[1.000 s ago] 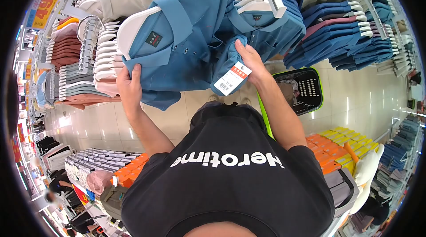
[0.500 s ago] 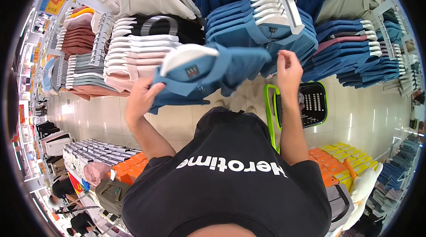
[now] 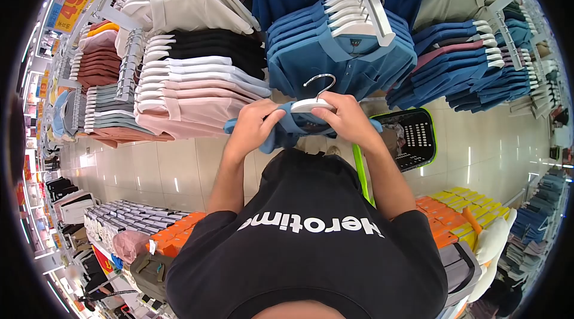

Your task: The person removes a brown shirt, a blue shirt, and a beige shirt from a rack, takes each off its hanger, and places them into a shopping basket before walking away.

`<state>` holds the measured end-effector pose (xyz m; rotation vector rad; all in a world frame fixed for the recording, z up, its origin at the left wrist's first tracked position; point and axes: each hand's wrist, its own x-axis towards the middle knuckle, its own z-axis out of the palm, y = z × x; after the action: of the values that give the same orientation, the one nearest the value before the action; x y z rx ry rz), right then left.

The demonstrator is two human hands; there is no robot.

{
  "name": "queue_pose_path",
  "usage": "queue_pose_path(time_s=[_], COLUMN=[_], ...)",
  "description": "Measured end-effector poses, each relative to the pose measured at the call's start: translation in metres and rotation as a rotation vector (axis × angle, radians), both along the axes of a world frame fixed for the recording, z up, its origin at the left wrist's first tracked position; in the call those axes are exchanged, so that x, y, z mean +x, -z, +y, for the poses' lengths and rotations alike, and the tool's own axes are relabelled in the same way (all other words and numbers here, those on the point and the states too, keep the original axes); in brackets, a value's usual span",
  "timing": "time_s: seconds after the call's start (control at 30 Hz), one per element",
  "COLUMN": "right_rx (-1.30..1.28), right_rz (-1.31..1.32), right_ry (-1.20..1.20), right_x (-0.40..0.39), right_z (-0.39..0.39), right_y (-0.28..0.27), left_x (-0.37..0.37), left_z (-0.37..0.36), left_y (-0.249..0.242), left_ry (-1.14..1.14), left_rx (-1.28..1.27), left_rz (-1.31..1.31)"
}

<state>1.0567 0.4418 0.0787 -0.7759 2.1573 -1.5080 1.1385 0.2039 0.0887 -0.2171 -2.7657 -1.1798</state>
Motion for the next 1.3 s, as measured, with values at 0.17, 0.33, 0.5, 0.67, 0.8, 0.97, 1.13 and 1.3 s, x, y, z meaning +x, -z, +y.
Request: queue_pose_path(time_s=[0.17,0.33,0.5,0.67,0.8,0.97,1.13,1.3], right_rx=[0.041,-0.033,-0.020,0.052,0.029,0.271,-0.203,-0.206], right_rz=[0.063,0.311,0.366,0.364,0.335,0.305,0.250,-0.018], right_ry=[0.003,0.021,0.041,0.026,0.035,-0.030,0.054,0.224], right_x=[-0.002,-0.002,0.001,0.007,0.004,0.001,0.004,0.001], right_z=[0.004,0.006,0.006,0.009,0.013,0.005,0.012,0.025], right_y=[0.001,0.020,0.037,0.026,0.036,0.067,0.107,0.088], left_x=[-0.011,-0.023,-0.037,-0.051,-0.052,-0.056,-0.036,-0.017], left_z=[0.004,0.007,0.014,0.019,0.030,0.068,0.113,0.098], left_y=[0.015,0.011,-0.017,-0.028,-0.034,-0.021,-0.010,-0.010], left_ry=[-0.034,-0.229,-0.154,-0.069,0.065,0.064,0.250,0.318], left_rx=[0.153,0.512,0.562,0.608,0.591,0.515,0.410,0.539], left_rz=[0.171,0.108,0.044,-0.084,-0.070,-0.019,0.091,0.176])
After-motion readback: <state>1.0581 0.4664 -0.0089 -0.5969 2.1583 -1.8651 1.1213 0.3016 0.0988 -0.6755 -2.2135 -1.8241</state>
